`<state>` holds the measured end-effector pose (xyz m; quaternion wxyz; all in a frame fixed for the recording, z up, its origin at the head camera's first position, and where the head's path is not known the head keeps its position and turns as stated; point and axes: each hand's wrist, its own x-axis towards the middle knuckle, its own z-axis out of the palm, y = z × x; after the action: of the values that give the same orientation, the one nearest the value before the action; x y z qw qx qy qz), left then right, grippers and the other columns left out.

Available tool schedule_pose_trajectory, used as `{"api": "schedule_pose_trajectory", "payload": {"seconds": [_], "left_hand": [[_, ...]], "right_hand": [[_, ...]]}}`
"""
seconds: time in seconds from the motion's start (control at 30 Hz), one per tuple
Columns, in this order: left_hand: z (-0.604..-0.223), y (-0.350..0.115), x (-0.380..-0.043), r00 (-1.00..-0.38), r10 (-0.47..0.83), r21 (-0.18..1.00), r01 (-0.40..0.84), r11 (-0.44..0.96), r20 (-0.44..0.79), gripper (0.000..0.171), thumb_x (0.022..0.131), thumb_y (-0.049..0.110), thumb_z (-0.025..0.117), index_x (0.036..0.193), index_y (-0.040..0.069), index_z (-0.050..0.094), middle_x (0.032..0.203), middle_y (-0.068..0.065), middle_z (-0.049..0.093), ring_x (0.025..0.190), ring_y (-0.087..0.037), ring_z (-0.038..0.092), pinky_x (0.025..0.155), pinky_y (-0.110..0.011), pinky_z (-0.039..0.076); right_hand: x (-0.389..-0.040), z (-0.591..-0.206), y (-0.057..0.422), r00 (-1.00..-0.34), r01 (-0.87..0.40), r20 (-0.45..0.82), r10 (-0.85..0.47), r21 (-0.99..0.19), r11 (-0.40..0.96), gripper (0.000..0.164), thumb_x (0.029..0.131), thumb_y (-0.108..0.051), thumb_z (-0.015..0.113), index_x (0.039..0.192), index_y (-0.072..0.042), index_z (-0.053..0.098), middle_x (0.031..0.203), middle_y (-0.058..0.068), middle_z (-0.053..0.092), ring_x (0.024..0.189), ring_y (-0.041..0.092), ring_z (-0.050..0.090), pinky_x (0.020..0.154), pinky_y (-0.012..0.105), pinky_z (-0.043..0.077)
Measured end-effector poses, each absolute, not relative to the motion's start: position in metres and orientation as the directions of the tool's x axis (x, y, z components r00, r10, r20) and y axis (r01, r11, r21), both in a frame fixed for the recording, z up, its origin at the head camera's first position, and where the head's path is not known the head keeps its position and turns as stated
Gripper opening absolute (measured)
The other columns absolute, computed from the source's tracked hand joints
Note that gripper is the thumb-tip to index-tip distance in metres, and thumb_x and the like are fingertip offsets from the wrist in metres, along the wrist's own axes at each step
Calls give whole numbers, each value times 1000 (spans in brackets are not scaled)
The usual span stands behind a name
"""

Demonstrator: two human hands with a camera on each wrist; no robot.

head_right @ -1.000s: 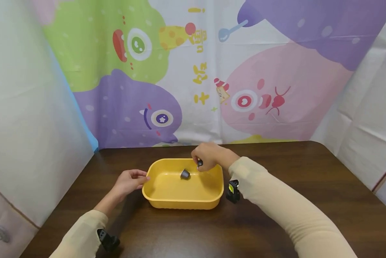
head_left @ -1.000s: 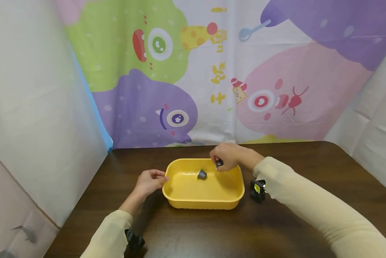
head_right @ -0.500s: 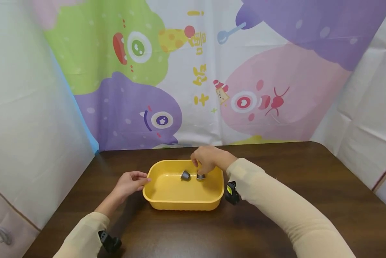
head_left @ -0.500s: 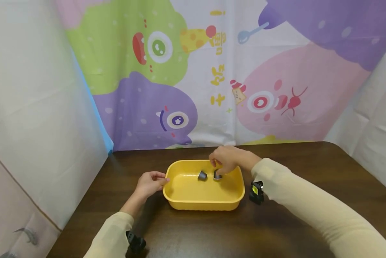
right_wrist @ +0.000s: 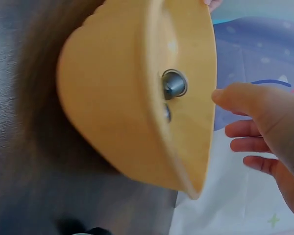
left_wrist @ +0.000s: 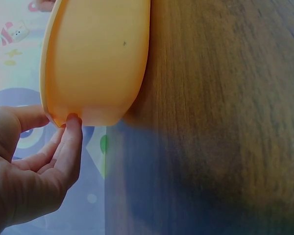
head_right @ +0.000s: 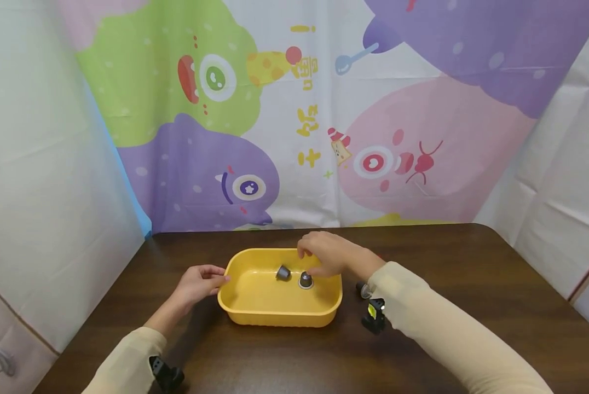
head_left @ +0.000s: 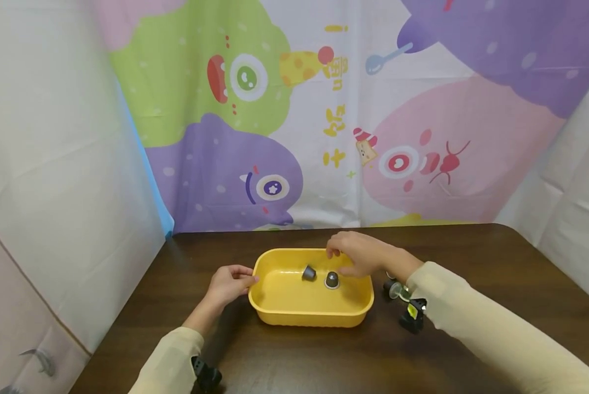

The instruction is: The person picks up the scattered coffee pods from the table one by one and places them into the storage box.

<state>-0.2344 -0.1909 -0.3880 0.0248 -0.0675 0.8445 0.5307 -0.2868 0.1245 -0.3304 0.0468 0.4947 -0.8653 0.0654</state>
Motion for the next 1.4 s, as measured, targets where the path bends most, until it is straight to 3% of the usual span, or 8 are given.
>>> {"api": "schedule_pose_trajectory", "payload": {"seconds": [0.37, 0.83, 1.17, 1.4], "left_hand": [[-393, -192, -235, -991, -80, 890, -132, 437, -108, 25, 85, 14, 71, 102, -5, 67, 96, -15, 69, 72, -11, 65, 72, -30, 60], [-387, -193, -238, -991, -68, 889, -132, 438, -114, 27, 85, 15, 71, 104, -4, 66, 95, -15, 68, 69, -10, 63, 73, -31, 60], [-387, -194, -239, -990, -68, 885, -142, 443, -125, 28, 86, 16, 70, 105, -4, 66, 96, -16, 68, 69, -9, 62, 77, -34, 60], [-389, -194, -239, -989, -66, 888, -149, 435, -133, 29, 86, 16, 71, 106, -5, 66, 96, -16, 68, 69, -9, 63, 77, -34, 60]], "right_hand": [[-274, -339, 139, -561, -827, 130, -817, -117, 550, 33, 81, -22, 74, 107, -6, 62, 98, 7, 61, 90, 15, 53, 84, 32, 51], [-265, -348, 163, -538, -817, 321, -779, 28, 576, 52, 71, -27, 82, 110, -3, 57, 101, 8, 58, 92, 16, 49, 85, 33, 50], [-261, -354, 180, -532, -784, 408, -742, 94, 614, 46, 73, -32, 80, 106, -8, 60, 101, 4, 60, 96, 20, 54, 88, 38, 51], [-258, -360, 195, -499, -776, 443, -744, 152, 612, 41, 72, -33, 79, 100, -9, 60, 94, 1, 58, 88, 17, 49, 78, 35, 44]]}}
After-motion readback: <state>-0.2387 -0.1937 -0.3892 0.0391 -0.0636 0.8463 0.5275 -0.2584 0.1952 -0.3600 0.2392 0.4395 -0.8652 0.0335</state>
